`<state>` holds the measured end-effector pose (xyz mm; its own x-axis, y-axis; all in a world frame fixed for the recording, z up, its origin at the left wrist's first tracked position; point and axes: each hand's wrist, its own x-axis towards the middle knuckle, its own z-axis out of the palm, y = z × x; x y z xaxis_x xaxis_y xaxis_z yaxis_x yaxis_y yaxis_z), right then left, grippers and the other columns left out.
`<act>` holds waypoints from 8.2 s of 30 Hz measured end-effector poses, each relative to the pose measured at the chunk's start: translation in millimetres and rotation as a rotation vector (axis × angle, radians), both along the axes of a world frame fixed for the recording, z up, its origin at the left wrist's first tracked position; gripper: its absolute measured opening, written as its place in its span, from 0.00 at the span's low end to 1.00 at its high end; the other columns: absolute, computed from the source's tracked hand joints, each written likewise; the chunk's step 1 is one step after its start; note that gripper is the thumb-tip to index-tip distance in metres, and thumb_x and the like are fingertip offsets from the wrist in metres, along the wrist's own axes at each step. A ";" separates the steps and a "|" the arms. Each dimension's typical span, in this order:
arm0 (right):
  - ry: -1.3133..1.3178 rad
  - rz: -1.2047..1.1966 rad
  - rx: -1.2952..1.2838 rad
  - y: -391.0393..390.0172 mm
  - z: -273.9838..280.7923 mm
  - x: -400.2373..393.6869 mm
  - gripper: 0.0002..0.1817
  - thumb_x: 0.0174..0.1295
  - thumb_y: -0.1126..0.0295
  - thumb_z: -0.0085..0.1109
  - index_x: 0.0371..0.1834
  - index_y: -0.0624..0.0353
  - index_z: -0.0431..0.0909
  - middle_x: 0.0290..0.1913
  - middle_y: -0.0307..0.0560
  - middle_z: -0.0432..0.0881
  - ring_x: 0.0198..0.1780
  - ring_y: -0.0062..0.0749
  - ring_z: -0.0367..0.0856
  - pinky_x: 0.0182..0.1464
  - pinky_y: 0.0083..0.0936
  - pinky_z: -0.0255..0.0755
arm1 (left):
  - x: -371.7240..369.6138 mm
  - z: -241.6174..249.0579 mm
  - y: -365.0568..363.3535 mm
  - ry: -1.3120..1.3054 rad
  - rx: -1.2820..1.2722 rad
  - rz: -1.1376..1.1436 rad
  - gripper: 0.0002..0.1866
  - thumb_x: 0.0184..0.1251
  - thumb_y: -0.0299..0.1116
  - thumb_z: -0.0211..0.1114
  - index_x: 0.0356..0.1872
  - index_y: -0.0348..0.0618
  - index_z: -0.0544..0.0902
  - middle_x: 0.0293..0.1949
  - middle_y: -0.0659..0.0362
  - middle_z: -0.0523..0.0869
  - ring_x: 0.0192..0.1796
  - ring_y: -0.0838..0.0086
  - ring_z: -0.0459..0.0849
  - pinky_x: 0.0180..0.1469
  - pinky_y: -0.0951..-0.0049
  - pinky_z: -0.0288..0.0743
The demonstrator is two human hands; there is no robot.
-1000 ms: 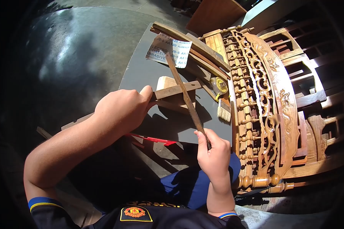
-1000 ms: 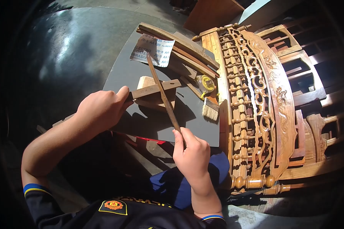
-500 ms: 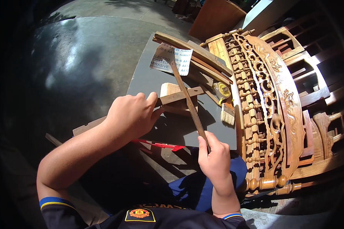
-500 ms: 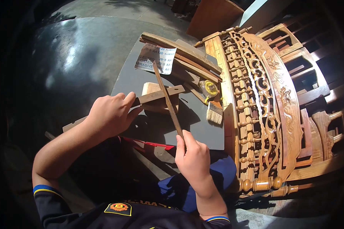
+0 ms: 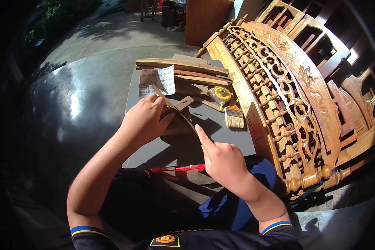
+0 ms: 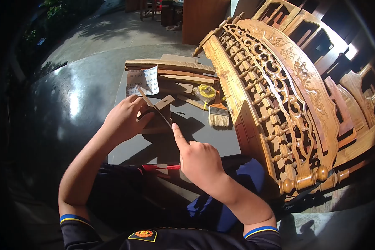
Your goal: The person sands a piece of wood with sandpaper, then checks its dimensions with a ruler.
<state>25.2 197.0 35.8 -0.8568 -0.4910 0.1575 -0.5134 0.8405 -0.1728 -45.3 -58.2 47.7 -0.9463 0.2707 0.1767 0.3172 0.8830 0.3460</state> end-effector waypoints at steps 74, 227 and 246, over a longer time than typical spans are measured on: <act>-0.109 -0.126 -0.361 5.2 6.9 -1.7 0.05 0.77 0.75 0.63 0.48 0.66 0.85 0.31 0.61 0.88 0.31 0.58 0.89 0.32 0.41 0.77 | -7.9 -37.9 19.4 0.174 -0.208 0.101 0.42 0.66 0.65 0.77 0.57 0.28 0.82 0.46 0.38 0.89 0.49 0.44 0.92 0.55 0.54 0.88; 0.246 -0.047 -0.382 -16.5 -47.1 2.6 0.32 0.69 0.85 0.64 0.78 0.59 0.79 0.29 0.60 0.85 0.26 0.52 0.85 0.32 0.42 0.76 | 31.1 -41.3 25.4 0.333 -0.006 -0.053 0.17 0.74 0.40 0.72 0.55 0.39 0.85 0.49 0.54 0.82 0.54 0.56 0.84 0.50 0.58 0.87; 0.113 -0.079 -0.333 11.7 -20.0 46.7 0.30 0.70 0.84 0.66 0.76 0.58 0.81 0.27 0.58 0.83 0.23 0.47 0.81 0.30 0.36 0.74 | 12.1 -46.8 19.1 0.428 -0.049 -0.108 0.13 0.75 0.37 0.71 0.52 0.40 0.91 0.41 0.55 0.81 0.47 0.57 0.85 0.52 0.57 0.84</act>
<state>71.9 208.7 15.8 -0.8581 -0.3298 0.3935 -0.4805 0.7858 -0.3893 -33.2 -39.2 0.9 -0.7567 0.3820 0.5306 0.5140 0.8491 0.1219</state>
